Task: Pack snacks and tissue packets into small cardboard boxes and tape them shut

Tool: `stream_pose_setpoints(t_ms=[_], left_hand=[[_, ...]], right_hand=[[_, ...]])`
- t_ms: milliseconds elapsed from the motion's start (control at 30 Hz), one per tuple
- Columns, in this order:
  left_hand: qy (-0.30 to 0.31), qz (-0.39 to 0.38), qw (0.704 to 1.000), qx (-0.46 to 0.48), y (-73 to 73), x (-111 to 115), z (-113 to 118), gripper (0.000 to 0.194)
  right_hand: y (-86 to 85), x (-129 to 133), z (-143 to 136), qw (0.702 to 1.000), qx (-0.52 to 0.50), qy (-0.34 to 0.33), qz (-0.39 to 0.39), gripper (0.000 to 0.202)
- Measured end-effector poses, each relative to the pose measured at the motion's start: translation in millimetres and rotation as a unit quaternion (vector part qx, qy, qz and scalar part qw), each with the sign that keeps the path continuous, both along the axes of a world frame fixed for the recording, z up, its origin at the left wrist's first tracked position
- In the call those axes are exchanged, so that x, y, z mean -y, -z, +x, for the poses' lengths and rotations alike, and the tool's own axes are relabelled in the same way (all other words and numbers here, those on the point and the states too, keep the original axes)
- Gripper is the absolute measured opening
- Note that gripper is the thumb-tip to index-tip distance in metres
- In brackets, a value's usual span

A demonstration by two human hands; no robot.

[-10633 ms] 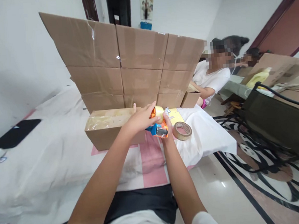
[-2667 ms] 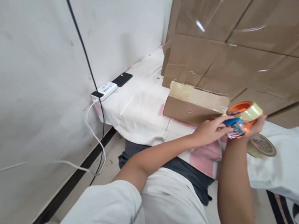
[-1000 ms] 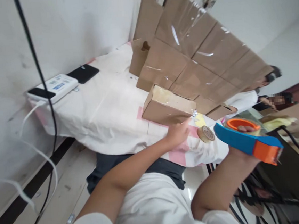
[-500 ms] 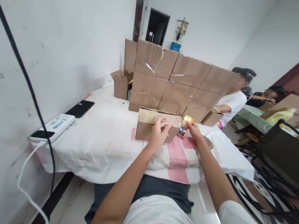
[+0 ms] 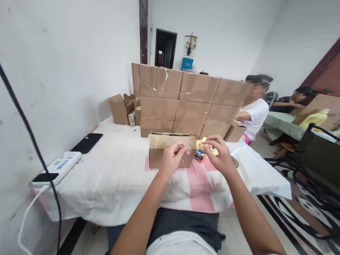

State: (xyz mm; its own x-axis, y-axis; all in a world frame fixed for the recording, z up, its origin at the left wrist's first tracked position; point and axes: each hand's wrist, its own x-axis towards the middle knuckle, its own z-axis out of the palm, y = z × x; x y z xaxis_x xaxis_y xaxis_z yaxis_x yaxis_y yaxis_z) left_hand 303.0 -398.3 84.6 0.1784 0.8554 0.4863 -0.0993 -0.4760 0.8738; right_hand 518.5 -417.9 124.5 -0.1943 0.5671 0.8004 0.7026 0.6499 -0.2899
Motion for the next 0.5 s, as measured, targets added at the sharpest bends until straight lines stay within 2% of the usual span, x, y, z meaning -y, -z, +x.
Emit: stream_pose_setpoints(t_ms=[67, 133, 233, 400, 500], left_hand=[[-0.051, 0.051, 0.995, -0.067, -6.9, 5.0, -5.4, 0.016], [-0.106, 0.103, 0.979, -0.139, -12.9, 10.1, -10.7, 0.018], [-0.153, 0.144, 0.962, -0.173, -17.8, 15.0, -16.5, 0.021], [-0.152, 0.148, 0.969, -0.128, -13.7, 15.6, -16.1, 0.023], [-0.200, 0.130, 0.970, -0.043, -8.8, 15.9, -11.1, 0.027]], right_hand=[[-20.8, 15.6, -20.1, 0.995, 0.092, -0.049, 0.000, 0.015], [-34.5, 22.6, -35.3, 0.983, 0.174, -0.051, -0.007, 0.017], [-40.2, 21.6, -49.4, 0.973, 0.229, -0.030, -0.010, 0.015], [-31.0, 16.0, -62.6, 0.989, 0.150, -0.001, -0.008, 0.012], [-25.8, 17.2, -70.6, 0.998, 0.067, -0.004, -0.005, 0.014]])
